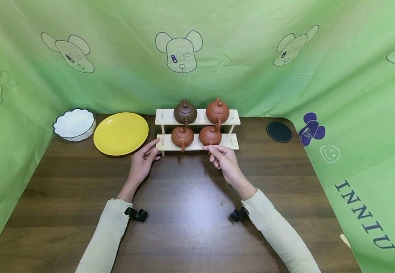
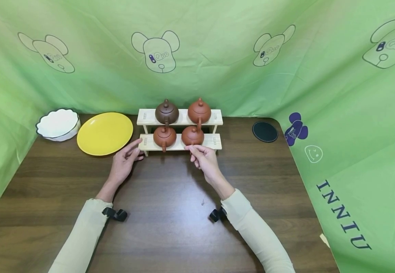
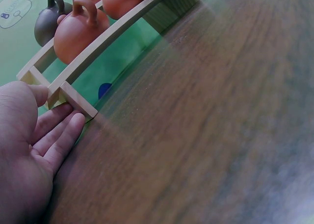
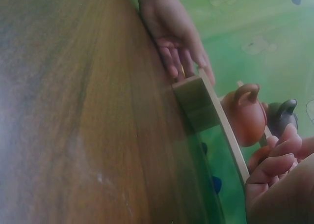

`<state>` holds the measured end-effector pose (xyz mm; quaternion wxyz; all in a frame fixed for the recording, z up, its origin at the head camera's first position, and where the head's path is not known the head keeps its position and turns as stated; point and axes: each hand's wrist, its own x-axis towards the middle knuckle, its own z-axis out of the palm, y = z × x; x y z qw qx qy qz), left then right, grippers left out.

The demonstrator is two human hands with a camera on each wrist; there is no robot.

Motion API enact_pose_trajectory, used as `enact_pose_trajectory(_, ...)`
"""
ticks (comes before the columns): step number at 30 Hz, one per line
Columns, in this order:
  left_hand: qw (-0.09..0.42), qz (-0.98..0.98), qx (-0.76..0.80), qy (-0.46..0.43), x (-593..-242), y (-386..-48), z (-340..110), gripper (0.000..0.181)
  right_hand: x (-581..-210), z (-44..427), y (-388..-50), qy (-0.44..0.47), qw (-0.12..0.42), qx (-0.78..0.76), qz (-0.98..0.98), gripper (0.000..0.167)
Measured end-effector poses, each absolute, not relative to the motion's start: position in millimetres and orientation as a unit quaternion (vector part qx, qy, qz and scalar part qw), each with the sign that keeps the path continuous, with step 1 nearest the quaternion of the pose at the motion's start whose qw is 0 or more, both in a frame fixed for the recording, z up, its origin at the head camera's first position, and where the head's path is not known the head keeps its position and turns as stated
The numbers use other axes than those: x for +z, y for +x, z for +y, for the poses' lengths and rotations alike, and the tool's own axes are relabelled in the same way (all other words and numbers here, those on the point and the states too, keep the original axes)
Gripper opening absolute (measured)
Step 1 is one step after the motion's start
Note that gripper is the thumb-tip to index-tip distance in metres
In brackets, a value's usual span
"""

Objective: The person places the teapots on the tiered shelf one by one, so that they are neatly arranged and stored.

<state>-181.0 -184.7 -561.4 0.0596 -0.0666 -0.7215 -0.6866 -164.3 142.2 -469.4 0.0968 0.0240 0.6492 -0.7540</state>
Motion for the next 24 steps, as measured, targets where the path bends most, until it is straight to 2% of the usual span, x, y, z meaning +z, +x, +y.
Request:
enact_pose_trajectory(3,0.063,-0.731,-0.677,-0.056,-562.1,-182.9,-183.9,0.039,-468.2,143.2,-164.1,0.024,0.097,-0.754,0.649,0.02)
enact_pose_trajectory(10,0.083,-0.735,-0.669,-0.068,-533.3,-168.4,-174.2,0.039,-469.2,150.3,-164.4,0.035,0.096,-0.754,0.649,0.016)
enact_pose_trajectory(18,0.069,-0.739,-0.669,-0.04,-535.8,-167.7,-177.1,0.037,-467.1,165.4,-161.4,0.05,0.086,-0.739,0.666,0.014)
enact_pose_trajectory(24,0.094,-0.775,-0.621,-0.07,-515.4,-157.8,-177.1,0.039,-463.4,187.3,-158.9,0.052,0.07,-0.729,0.679,0.013)
